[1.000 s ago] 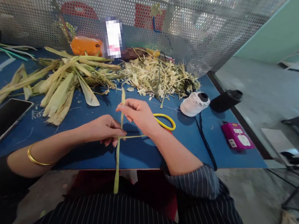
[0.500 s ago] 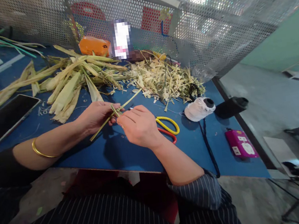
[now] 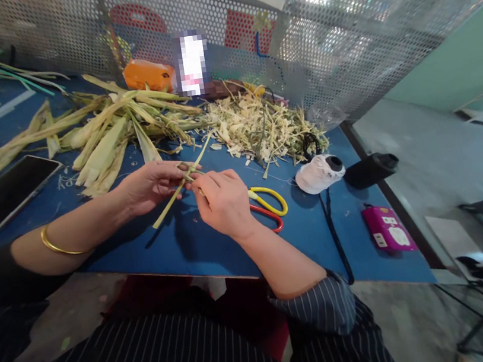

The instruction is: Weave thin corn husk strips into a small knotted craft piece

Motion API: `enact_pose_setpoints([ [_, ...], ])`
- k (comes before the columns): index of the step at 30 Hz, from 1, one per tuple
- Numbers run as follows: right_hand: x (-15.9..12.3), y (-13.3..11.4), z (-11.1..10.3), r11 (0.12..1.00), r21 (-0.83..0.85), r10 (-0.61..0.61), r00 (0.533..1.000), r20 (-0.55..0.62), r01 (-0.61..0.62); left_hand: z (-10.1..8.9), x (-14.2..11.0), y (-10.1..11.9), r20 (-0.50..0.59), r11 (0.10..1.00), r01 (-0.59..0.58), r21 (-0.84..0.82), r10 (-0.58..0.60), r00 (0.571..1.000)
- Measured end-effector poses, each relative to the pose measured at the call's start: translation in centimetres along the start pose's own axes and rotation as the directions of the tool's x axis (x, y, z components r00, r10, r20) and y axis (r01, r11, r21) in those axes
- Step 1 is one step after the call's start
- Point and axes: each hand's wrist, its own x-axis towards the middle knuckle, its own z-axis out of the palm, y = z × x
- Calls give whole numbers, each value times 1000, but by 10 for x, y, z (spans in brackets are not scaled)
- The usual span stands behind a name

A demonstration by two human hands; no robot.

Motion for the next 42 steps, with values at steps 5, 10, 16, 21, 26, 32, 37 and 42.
enact_pose_setpoints([
  [5,0,-1,-1,999,-38,15,998,62,-13,1,1,-4,-12,999,-34,-4,33,999],
  [10,0,-6,-7,991,-124,-41,999,23,44,4,1,-4,-77,997,-16,-70,10,997],
  [16,0,-12,6,928,-150,-316,933,172,342,12,-1,-11,-44,994,-18,-103,13,999],
  [21,-1,-10,8,982,-13,-184,977,112,186,11,2,-15,-33,997,-70,-14,70,997],
  [26,3,5,7,737,512,496,867,34,-442,8,1,-10,-26,988,-73,134,77,997],
  [32,8,15,14,58,703,687,539,487,-709,8,-1,-11,4,983,-81,163,82,997],
  [37,9,9,11,-53,711,681,496,539,-701,8,1,-14,-53,967,-125,221,140,989],
  [42,9,6,11,-138,698,692,436,576,-702,11,2,-13,-127,932,-200,303,248,960],
])
